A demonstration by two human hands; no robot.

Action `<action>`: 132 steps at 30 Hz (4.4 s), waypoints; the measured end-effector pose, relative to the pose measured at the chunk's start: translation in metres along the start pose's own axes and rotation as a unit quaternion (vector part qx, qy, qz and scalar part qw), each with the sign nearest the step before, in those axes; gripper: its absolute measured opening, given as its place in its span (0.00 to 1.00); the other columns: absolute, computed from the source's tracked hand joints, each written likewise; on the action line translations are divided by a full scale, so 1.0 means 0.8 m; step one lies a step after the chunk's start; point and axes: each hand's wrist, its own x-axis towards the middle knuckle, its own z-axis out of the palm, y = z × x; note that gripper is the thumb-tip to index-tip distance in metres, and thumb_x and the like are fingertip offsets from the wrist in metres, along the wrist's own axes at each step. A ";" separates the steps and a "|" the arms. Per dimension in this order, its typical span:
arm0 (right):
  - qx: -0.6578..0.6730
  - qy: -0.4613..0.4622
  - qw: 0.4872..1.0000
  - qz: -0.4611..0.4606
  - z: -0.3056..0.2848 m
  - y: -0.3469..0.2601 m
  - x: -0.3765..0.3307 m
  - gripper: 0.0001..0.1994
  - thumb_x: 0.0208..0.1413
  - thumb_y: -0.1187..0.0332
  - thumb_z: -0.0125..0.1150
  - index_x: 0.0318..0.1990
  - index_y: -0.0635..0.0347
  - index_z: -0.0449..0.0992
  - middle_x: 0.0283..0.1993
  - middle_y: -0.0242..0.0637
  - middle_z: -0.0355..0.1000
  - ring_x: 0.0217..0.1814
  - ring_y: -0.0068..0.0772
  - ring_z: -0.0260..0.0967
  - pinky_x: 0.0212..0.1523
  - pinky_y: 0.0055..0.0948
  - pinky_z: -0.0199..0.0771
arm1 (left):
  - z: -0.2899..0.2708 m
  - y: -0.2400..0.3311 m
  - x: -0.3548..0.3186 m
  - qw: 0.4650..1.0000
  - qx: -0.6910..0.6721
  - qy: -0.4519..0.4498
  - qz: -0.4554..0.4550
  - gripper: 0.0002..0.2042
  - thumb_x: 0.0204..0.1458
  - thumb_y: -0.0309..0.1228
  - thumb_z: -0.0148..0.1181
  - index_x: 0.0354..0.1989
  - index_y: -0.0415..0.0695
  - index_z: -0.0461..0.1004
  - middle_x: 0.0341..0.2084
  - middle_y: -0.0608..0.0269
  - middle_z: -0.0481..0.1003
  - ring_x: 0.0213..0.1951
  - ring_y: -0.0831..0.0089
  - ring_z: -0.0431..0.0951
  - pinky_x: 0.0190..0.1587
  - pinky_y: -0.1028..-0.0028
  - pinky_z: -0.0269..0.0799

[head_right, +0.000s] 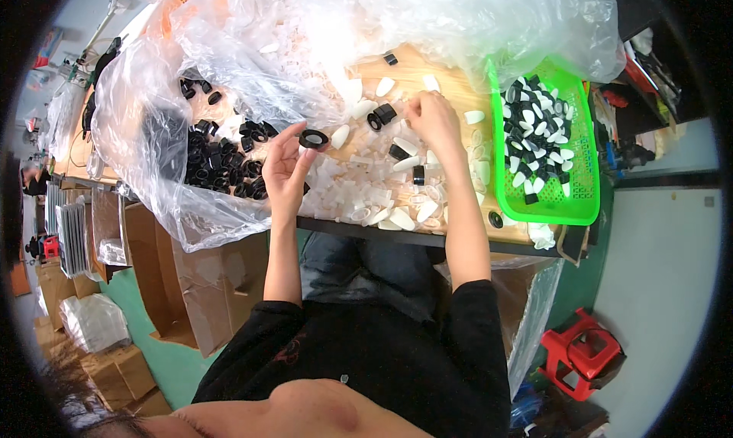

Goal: Assembling small black plastic rings onto white plastic bases at a workbench.

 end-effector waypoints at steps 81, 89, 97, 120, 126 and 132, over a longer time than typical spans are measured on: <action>0.219 0.138 0.964 -0.053 -0.007 -0.077 -0.131 0.08 0.51 0.83 0.60 0.39 0.66 0.78 0.44 0.39 0.71 0.46 0.42 0.74 0.45 0.30 0.76 | 0.018 0.036 -0.046 0.944 0.314 -0.055 0.089 0.16 0.43 0.19 0.68 0.43 0.39 0.79 0.31 0.62 0.78 0.33 0.74 0.76 0.41 0.75 0.69; 0.270 0.116 0.927 -0.235 -0.011 -0.126 -0.164 0.07 0.47 0.81 0.67 0.35 0.64 0.79 0.45 0.37 0.74 0.48 0.37 0.76 0.47 0.29 0.77 | 0.022 0.031 -0.062 0.988 0.123 -0.078 -0.048 0.14 0.51 0.19 0.64 0.47 0.35 0.76 0.39 0.61 0.78 0.40 0.77 0.78 0.46 0.77 0.75; 0.340 0.070 0.933 -0.100 -0.014 -0.135 -0.185 0.09 0.50 0.79 0.66 0.40 0.66 0.77 0.46 0.38 0.71 0.43 0.34 0.72 0.46 0.26 0.74 | 0.024 0.038 -0.074 0.987 0.137 -0.080 -0.015 0.09 0.55 0.18 0.59 0.44 0.34 0.78 0.43 0.58 0.76 0.44 0.74 0.77 0.45 0.79 0.74; 0.086 0.352 0.930 -0.064 -0.049 -0.075 -0.192 0.06 0.56 0.76 0.62 0.40 0.65 0.78 0.43 0.37 0.70 0.45 0.26 0.70 0.41 0.23 0.73 | -0.035 0.045 -0.039 0.835 0.526 0.012 0.160 0.20 0.39 0.12 0.51 0.43 0.39 0.74 0.45 0.53 0.73 0.49 0.54 0.71 0.52 0.61 0.67; -0.080 0.422 0.901 0.064 -0.098 -0.014 -0.177 0.12 0.57 0.76 0.60 0.49 0.58 0.77 0.51 0.41 0.66 0.50 0.36 0.68 0.45 0.29 0.72 | -0.124 0.038 -0.029 0.792 0.604 -0.028 0.081 0.14 0.49 0.17 0.54 0.44 0.39 0.76 0.45 0.53 0.74 0.45 0.52 0.73 0.54 0.61 0.66; 0.031 0.192 0.979 -0.067 -0.047 -0.030 -0.119 0.09 0.57 0.71 0.58 0.45 0.59 0.77 0.48 0.42 0.70 0.51 0.41 0.68 0.48 0.34 0.69 | -0.107 0.045 -0.029 0.901 0.413 0.107 0.083 0.12 0.61 0.21 0.51 0.50 0.39 0.76 0.38 0.60 0.73 0.32 0.76 0.77 0.34 0.78 0.74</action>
